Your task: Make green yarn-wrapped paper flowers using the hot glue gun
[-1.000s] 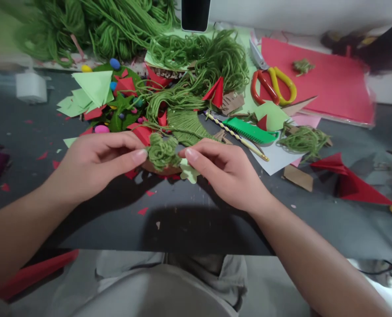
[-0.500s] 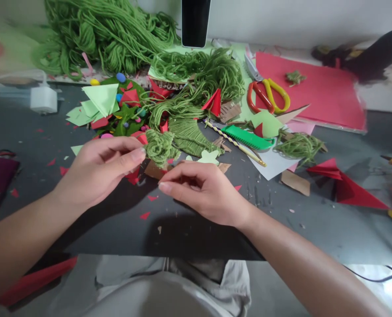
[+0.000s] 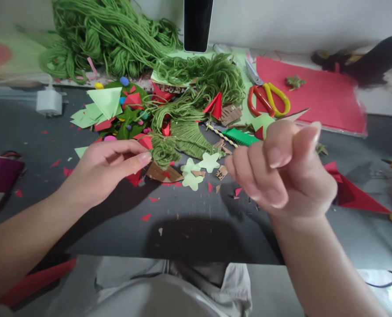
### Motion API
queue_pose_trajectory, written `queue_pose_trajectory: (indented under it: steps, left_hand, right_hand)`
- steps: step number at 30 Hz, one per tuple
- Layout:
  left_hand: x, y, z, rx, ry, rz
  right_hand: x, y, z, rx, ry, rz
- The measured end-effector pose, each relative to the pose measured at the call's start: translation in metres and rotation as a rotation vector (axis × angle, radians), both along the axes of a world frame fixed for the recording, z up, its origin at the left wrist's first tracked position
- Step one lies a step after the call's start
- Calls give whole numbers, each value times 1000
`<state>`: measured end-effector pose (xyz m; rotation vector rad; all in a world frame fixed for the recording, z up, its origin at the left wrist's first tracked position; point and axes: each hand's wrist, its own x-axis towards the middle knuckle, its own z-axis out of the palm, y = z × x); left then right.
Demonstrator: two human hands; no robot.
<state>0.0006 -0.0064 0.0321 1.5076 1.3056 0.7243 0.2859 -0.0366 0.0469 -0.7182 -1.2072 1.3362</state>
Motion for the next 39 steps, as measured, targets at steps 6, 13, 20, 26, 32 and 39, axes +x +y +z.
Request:
queue_pose_trajectory:
  steps: [6,13,20,26,32,39]
  left_hand:
    - [-2,0,-4,-1,-75,16]
    - [-3,-3,-4,-13,-213,36]
    - [2,-7,3,-47,-239,-72]
    - [11,-11,5,-118,-154,-146]
    - [11,-11,5,-155,-128,-188]
    - [13,-14,6,-212,-170,-232]
  right_hand:
    - [15,0,-2,-93,-10,111]
    - [1,-4,-5,40,-540,155]
    - [-24,-3,-14,-124,-525,27]
    - [-40,-7,-12,-290,-466,154]
    - [-43,-6,-15,-356,-462,188]
    - [-47,-8,-16,-327,-507,174]
